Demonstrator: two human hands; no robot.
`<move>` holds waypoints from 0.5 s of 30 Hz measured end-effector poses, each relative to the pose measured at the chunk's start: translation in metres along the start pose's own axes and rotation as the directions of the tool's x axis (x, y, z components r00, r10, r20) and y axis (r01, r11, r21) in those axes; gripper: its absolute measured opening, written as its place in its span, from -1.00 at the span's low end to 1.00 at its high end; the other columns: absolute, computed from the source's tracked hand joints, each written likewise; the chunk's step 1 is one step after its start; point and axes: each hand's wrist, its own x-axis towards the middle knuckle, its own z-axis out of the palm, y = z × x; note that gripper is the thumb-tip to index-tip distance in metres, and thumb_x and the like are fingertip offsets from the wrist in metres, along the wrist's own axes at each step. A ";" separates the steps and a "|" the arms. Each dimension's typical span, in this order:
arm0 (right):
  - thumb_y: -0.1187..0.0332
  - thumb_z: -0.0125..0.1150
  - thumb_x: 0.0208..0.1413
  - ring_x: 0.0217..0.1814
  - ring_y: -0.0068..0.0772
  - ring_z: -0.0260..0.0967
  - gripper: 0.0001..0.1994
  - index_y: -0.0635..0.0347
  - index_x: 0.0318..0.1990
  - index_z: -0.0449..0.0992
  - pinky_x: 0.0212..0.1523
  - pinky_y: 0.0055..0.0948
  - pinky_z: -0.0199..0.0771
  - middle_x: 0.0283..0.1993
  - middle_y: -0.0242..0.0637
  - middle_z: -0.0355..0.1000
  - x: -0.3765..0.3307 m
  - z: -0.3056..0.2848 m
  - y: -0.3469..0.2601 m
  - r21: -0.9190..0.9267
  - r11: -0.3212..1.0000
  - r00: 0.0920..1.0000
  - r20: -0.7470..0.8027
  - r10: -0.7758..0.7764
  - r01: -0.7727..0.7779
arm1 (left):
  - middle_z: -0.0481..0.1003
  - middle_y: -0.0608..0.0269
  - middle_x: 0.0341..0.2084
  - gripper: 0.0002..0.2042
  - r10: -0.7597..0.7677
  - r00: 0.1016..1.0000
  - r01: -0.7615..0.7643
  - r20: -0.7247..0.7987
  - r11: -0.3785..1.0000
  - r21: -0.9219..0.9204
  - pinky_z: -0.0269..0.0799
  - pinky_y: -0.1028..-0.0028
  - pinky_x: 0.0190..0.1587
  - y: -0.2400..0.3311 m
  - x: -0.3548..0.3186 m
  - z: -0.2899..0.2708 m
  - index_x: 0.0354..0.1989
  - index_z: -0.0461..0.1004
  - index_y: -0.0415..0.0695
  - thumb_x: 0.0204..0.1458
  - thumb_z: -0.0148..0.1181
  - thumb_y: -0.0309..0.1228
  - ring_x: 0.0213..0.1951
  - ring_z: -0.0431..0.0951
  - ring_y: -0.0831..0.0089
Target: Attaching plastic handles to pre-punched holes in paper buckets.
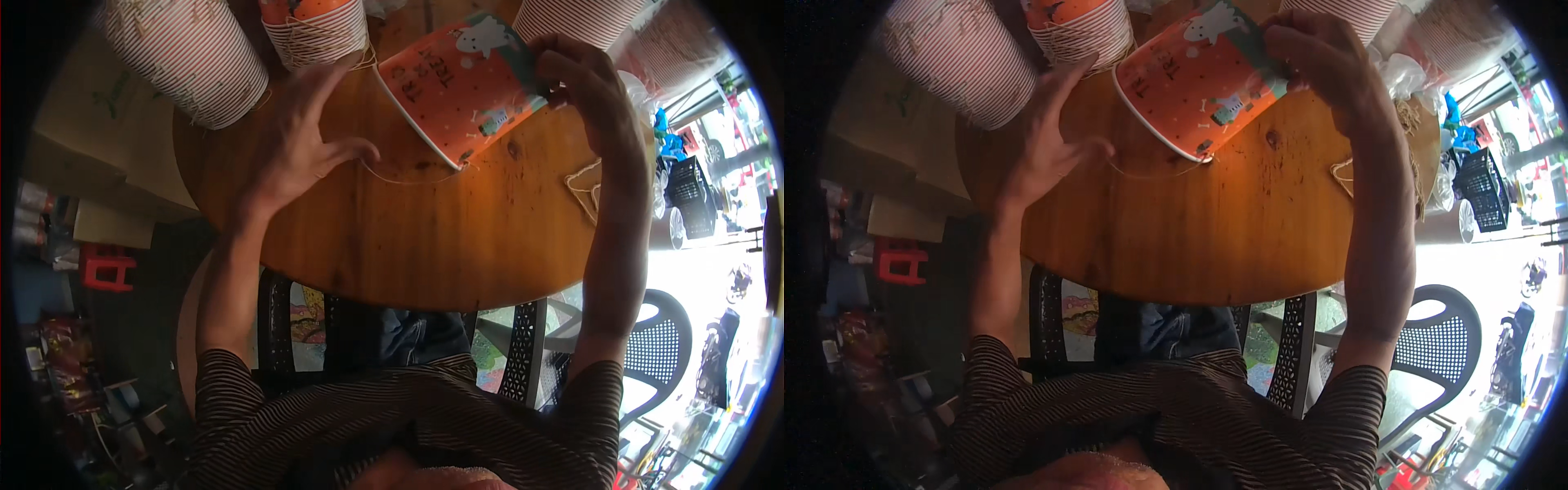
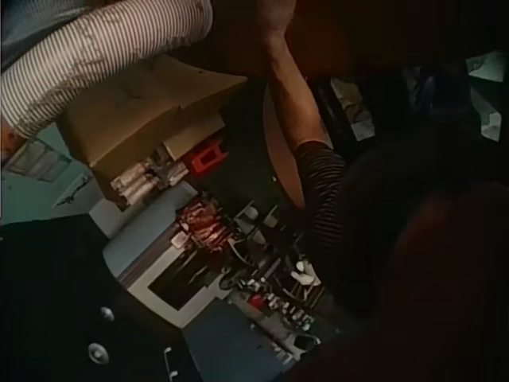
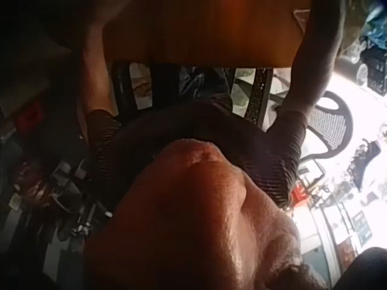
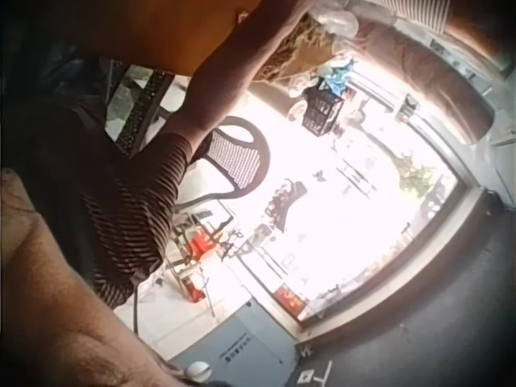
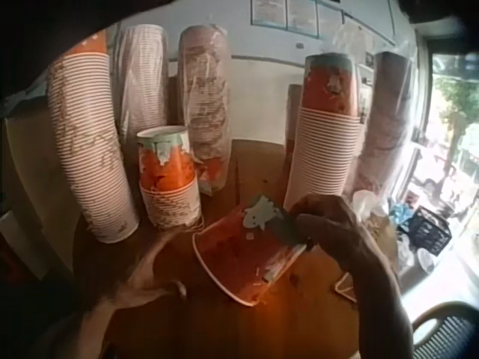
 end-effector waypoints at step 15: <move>0.23 0.44 0.19 -0.40 -0.66 0.38 -0.71 0.32 -0.21 0.59 -0.37 -0.55 0.41 -0.36 -0.39 0.52 -0.072 0.096 -0.001 0.088 0.923 0.767 -0.588 -0.256 0.375 | 0.62 -0.05 -0.05 -0.40 0.034 0.950 -0.007 -0.310 0.996 0.087 0.60 0.18 -0.10 0.015 0.048 0.028 0.31 0.43 -0.11 0.00 0.27 -0.60 -0.07 0.66 -0.03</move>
